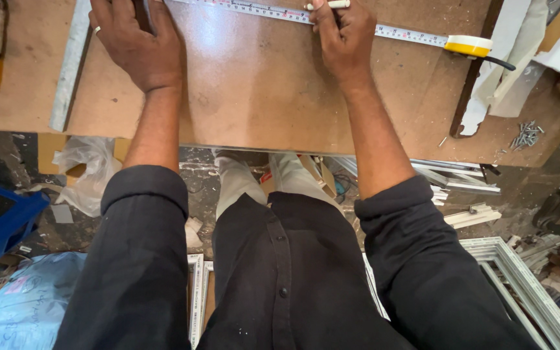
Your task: The person measures a translucent plastic sheet on a workbench using a tape measure and a metal ruler, marks cut lines with a pencil, and scores the sheet with a utility knife. The person then snaps the sheet along the scored line to separate a smaller piece.
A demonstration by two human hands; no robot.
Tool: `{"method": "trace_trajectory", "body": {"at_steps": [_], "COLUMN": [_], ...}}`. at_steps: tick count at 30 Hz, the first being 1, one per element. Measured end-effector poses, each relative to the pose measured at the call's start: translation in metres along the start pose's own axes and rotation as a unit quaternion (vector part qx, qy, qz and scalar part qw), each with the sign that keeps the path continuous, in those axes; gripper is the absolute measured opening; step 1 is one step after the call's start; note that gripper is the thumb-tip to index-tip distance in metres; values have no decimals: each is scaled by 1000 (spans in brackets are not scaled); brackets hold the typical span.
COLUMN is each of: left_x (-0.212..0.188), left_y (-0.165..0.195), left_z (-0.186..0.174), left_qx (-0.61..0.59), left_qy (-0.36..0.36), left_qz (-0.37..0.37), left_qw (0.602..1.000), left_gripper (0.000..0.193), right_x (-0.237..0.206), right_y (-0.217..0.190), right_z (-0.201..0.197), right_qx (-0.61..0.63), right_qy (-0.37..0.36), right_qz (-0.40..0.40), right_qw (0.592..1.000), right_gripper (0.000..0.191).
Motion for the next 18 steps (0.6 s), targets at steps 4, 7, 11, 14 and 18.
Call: {"method": "trace_trajectory", "body": {"at_steps": [4,7,11,14,18], "left_x": [1,1,-1,-1,2], "left_y": [0,0,-3,-3,-1], "left_z": [0,0,3,2,2], "left_qx": [1,-4,3,13,0], "left_qy": [-4,-1,-12,-7,-8], "left_qz": [-3,-5,-10,-1,-12], "left_qw": [1000,1000,1000,1000,1000], "left_gripper": [34,33,33,34,32], "right_x": [0,0,0,1,0], "right_y": [-1,0,4,5,-3], "right_z": [0,-1,-1,0,-2], "right_qx": [-15,-11,-22,-14,-8], "right_qy": [-6,-4,6,-1,5], "right_qz": [-7,-12,-8,3,-11], "right_qw": [1000,1000,1000,1000,1000], "right_gripper": [26,25,25,25,26]}}
Point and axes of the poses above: each hand's wrist, its own x-axis towards the middle knuckle, its own z-axis out of the palm, y = z × x, the point moved 7 cm from there along x, towards the middle knuckle, and after that the axes turned 13 degrees about z, right-handed, at the moved point
